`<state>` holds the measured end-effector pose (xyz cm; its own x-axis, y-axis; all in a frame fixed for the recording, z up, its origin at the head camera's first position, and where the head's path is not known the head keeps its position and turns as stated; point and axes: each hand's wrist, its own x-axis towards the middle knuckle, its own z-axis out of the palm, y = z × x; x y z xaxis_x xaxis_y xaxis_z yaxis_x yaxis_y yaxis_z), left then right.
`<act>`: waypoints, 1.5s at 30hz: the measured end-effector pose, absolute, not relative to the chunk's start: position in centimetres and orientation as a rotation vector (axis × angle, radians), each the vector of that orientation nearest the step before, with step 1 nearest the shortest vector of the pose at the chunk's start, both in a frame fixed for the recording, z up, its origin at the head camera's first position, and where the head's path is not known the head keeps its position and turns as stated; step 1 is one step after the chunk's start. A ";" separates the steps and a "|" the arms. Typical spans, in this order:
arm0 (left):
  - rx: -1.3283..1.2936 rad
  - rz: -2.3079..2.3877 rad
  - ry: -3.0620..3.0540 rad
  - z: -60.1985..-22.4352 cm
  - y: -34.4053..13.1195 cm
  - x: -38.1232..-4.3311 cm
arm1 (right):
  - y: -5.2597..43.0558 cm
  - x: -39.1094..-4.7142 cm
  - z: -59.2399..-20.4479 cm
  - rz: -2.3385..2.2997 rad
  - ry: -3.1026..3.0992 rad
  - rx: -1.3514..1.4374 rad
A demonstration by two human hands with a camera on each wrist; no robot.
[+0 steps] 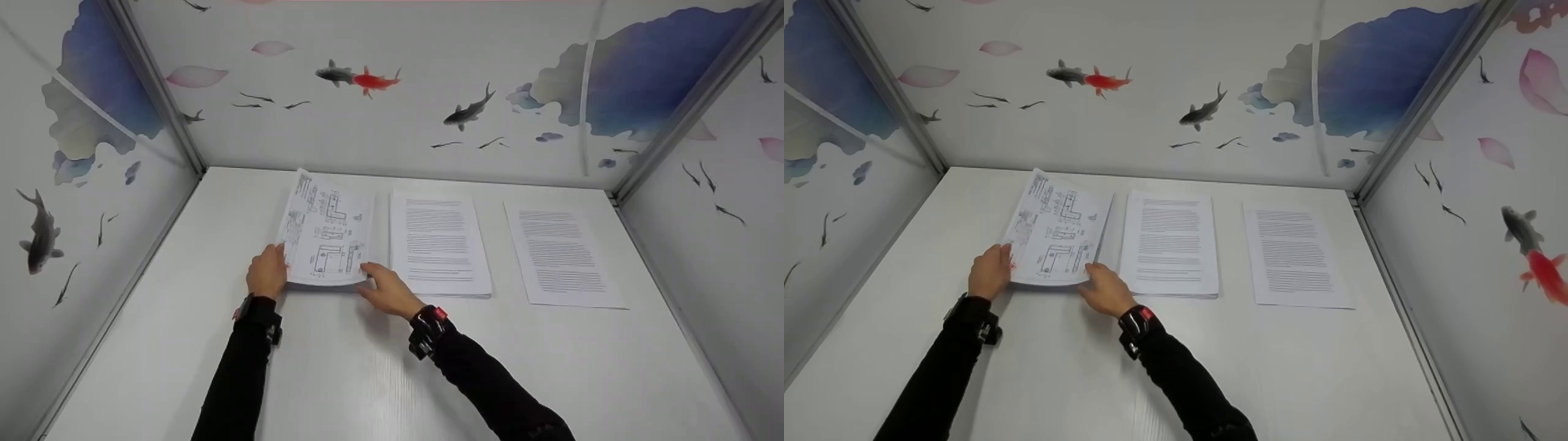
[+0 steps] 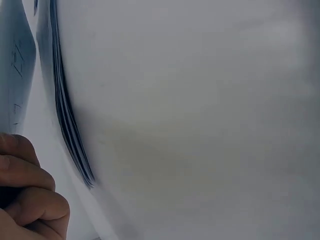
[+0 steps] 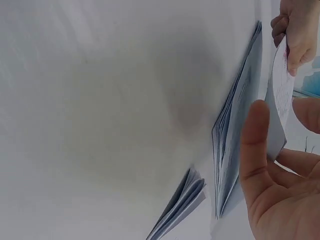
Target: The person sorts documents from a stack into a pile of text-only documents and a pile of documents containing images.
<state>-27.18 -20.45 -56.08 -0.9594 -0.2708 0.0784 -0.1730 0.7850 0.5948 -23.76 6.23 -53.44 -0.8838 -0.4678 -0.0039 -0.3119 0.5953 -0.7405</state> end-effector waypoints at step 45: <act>0.256 -0.637 -2.995 -56.2 -19.1 -26.5 | 7.2 -23.6 -54.3 -1.316 2.309 -0.395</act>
<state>-26.50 -19.15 -56.17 -0.9838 -0.1764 0.0330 -0.1477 0.9003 0.4095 -23.60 7.17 -54.26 -0.8573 -0.4550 -0.2409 -0.0246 0.5036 -0.8636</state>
